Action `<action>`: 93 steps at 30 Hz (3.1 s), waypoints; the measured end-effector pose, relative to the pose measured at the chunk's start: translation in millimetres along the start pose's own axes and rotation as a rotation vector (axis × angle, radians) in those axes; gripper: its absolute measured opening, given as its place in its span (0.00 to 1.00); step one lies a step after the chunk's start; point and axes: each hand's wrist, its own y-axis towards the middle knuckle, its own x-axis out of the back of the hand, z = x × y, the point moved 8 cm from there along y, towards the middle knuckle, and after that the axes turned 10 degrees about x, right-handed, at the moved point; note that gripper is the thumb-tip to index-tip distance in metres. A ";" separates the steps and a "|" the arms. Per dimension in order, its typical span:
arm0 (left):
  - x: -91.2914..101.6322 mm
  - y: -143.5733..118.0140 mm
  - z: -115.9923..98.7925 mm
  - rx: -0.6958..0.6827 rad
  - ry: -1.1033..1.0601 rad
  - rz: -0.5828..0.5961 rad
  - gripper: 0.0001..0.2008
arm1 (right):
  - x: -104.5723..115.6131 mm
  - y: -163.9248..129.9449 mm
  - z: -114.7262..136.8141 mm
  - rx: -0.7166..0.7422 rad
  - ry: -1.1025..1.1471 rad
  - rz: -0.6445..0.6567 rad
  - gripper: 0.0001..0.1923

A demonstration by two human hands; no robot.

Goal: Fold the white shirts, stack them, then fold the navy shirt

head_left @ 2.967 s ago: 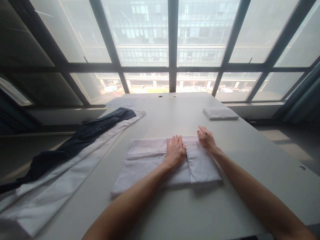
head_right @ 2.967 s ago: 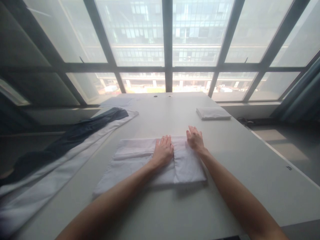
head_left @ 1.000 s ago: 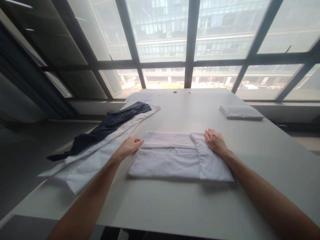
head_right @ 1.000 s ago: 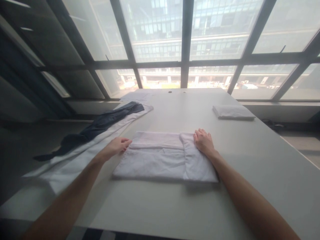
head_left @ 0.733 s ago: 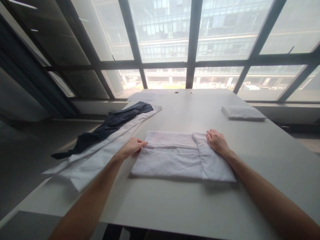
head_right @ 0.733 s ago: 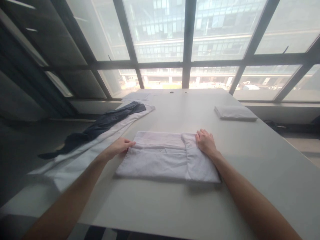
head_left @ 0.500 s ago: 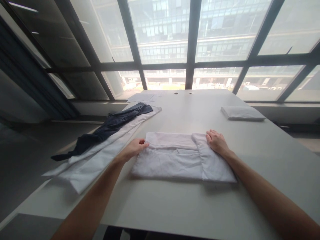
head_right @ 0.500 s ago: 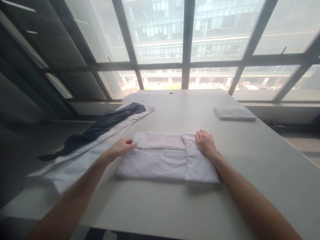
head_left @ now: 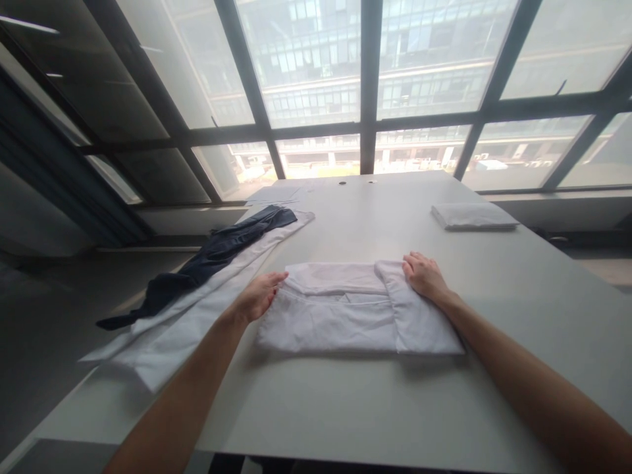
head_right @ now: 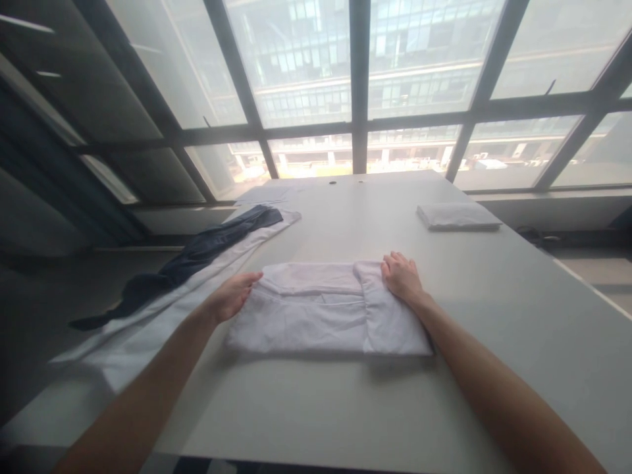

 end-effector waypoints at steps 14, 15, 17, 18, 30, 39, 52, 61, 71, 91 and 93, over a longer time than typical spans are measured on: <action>-20.2 -15.3 -6.6 -0.118 0.414 0.030 0.39 | -2.1 0.5 -1.3 -0.006 0.004 0.001 0.15; -23.0 -15.5 -8.2 -0.152 0.416 0.032 0.39 | -2.0 0.5 -1.1 -0.006 0.002 0.003 0.15; -23.2 -14.0 -9.2 -0.190 0.398 -0.018 0.40 | -1.8 0.3 -0.8 -0.006 0.001 0.007 0.15; -21.7 -12.9 -9.2 -0.197 0.379 -0.057 0.40 | -1.7 0.2 -0.6 -0.004 0.003 0.008 0.15; -60.3 -20.2 -55.6 -0.249 0.125 -0.013 0.37 | -2.4 0.0 -0.6 -0.005 0.028 -0.009 0.15; -171.1 -13.8 -44.6 -0.231 0.595 0.136 0.44 | -2.2 -0.5 -1.2 0.000 0.028 -0.015 0.15; -115.7 -108.8 -24.4 -0.741 1.050 0.248 0.41 | 28.8 4.3 39.8 0.258 0.146 -0.142 0.21; -113.2 -117.2 34.3 -0.780 1.182 0.184 0.44 | 16.0 24.8 135.6 0.839 0.034 0.030 0.39; -108.5 -104.8 2.6 -0.601 0.550 -0.036 0.24 | 0.9 33.6 158.3 1.074 -0.057 0.059 0.30; -129.9 -108.8 5.9 -0.696 0.846 -0.194 0.27 | -9.1 92.9 131.0 0.281 0.663 0.267 0.05; -139.2 -113.9 1.2 -0.736 0.942 -0.232 0.28 | -5.1 94.0 127.9 0.227 0.702 0.272 0.06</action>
